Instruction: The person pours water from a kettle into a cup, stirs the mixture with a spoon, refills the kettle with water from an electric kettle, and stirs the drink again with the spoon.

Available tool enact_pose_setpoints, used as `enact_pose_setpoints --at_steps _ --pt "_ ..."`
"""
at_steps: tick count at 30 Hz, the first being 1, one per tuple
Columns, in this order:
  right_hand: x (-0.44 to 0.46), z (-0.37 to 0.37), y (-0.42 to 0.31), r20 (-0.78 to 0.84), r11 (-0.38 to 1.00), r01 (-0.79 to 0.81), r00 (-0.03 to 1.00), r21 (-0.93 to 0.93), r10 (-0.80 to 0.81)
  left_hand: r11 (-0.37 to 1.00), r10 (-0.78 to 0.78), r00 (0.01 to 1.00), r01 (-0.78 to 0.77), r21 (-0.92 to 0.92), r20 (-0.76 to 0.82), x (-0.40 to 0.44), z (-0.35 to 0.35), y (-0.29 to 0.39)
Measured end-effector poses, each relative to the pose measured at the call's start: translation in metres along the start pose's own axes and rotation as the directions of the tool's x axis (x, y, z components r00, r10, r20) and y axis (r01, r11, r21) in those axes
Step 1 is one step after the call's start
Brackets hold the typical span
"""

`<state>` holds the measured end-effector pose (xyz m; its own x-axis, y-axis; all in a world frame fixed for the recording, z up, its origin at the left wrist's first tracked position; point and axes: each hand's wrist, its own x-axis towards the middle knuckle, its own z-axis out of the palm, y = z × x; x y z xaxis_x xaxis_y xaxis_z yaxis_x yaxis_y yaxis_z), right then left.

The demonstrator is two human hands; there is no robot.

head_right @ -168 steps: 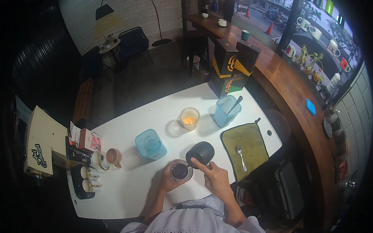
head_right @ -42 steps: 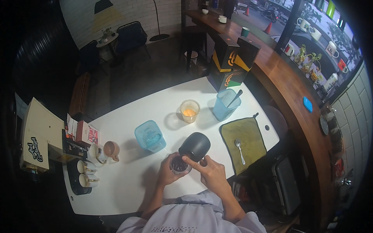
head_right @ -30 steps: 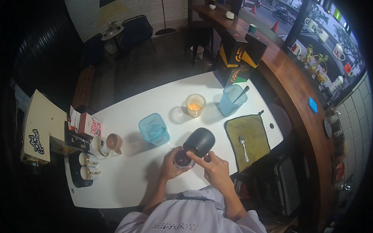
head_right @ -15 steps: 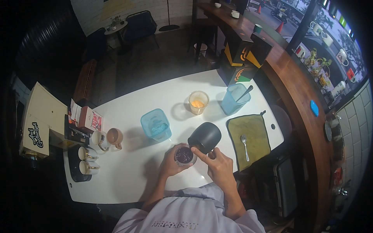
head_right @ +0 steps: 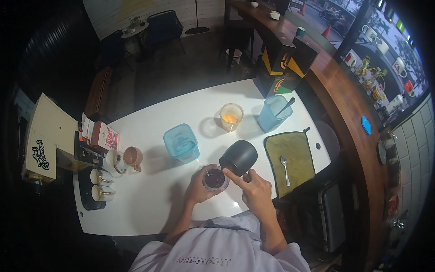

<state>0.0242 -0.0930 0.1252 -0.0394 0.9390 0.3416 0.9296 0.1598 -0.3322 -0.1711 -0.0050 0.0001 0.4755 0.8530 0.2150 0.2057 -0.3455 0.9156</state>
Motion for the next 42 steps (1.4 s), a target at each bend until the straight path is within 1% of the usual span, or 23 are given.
enact_pose_setpoints --at_steps 1,3,7,9,12,14,16,22,24,25,26,27,28,29,31,32,34,36,37,38,39,41,42 --pt "-0.001 0.001 0.000 -0.002 1.000 -0.001 1.000 0.000 0.001 1.000 0.002 1.000 -0.002 -0.007 -0.002 0.000 0.000 0.001" --pt "-0.004 0.004 0.001 0.053 1.000 0.007 0.999 -0.030 -0.005 1.000 0.003 1.000 -0.003 -0.010 -0.005 0.000 -0.001 0.002" --pt "-0.009 0.007 0.003 0.043 1.000 0.002 0.999 -0.018 -0.001 1.000 -0.022 1.000 0.022 -0.001 -0.001 0.000 0.000 0.003" --pt "-0.007 0.006 0.005 0.005 1.000 -0.027 1.000 0.009 0.027 1.000 -0.024 1.000 0.024 -0.001 0.005 0.000 -0.001 0.004" --pt "-0.008 0.006 0.007 0.019 1.000 -0.024 1.000 -0.011 0.024 0.997 -0.034 0.999 0.034 0.067 0.004 0.001 -0.001 0.005" --pt "-0.010 0.010 0.007 0.015 1.000 0.002 1.000 -0.012 -0.002 0.999 -0.046 0.999 0.046 -0.003 0.005 0.000 0.001 0.001" --pt "-0.010 0.011 0.007 0.013 1.000 0.028 1.000 -0.013 -0.028 1.000 -0.024 1.000 0.024 0.001 -0.003 -0.001 0.002 -0.002" --pt "-0.006 0.006 0.009 -0.028 1.000 0.017 0.999 0.020 -0.017 1.000 0.008 1.000 -0.008 0.005 -0.008 -0.001 0.002 -0.004" --pt "-0.005 0.006 0.008 -0.040 0.992 -0.042 0.998 0.123 0.047 1.000 0.006 1.000 -0.006 0.000 -0.014 -0.001 0.002 -0.001" --pt "-0.006 0.007 0.009 -0.042 0.991 -0.042 0.998 0.123 0.048 0.999 -0.040 0.999 0.040 -0.007 0.005 -0.001 0.001 0.002" --pt "-0.007 0.009 0.012 -0.035 0.969 -0.107 0.992 0.223 0.117 0.996 -0.086 0.996 0.087 -0.012 0.025 -0.001 0.001 0.005" --pt "-0.008 0.012 0.015 -0.020 0.932 -0.169 0.982 0.319 0.185 0.996 -0.086 0.996 0.086 -0.011 0.025 -0.001 0.000 0.005" --pt "-0.008 0.017 0.019 -0.021 0.932 -0.171 0.982 0.319 0.187 0.994 -0.088 0.996 0.090 -0.056 0.029 -0.001 0.001 0.006" --pt "-0.008 0.023 0.024 -0.080 0.882 -0.158 0.973 0.444 0.214 0.991 -0.091 0.995 0.093 -0.099 0.033 0.000 0.000 0.006" --pt "-0.009 0.029 0.031 -0.135 0.817 -0.135 0.958 0.560 0.251 0.993 -0.084 0.996 0.086 -0.082 0.031 0.000 -0.001 0.008" --pt "-0.011 0.030 0.034 -0.080 0.724 -0.220 0.931 0.654 0.356 0.995 -0.078 0.997 0.079 -0.064 0.025 0.000 -0.002 0.008" --pt "-0.015 0.032 0.042 -0.009 0.608 -0.299 0.893 0.735 0.450 0.994 -0.084 0.996 0.086 -0.072 0.027 -0.001 -0.006 0.007" --pt "-0.019 0.035 0.054 0.043 0.536 -0.359 0.857 0.764 0.513 0.992 -0.092 0.995 0.095 -0.078 0.030 -0.004 -0.012 0.004" --pt "-0.021 0.037 0.059 0.070 0.498 -0.387 0.837 0.776 0.542 0.982 -0.126 0.992 0.127 -0.139 0.015 -0.006 -0.015 0.000" --pt "-0.024 0.041 0.065 0.053 0.496 -0.368 0.840 0.787 0.539 0.967 -0.161 0.987 0.159 -0.201 0.003 -0.008 -0.019 -0.001" --pt "-0.026 0.043 0.069 0.056 0.490 -0.370 0.838 0.789 0.543 0.967 -0.165 0.986 0.163 -0.197 0.007 -0.009 -0.024 -0.001" --pt "-0.030 0.047 0.076 0.056 0.490 -0.404 0.813 0.772 0.580 0.971 -0.154 0.987 0.144 -0.191 -0.041 -0.013 -0.036 0.001" --pt "-0.032 0.052 0.081 0.046 0.490 -0.395 0.812 0.777 0.581 0.964 -0.198 0.979 0.187 -0.190 -0.040 -0.014 -0.043 0.006"
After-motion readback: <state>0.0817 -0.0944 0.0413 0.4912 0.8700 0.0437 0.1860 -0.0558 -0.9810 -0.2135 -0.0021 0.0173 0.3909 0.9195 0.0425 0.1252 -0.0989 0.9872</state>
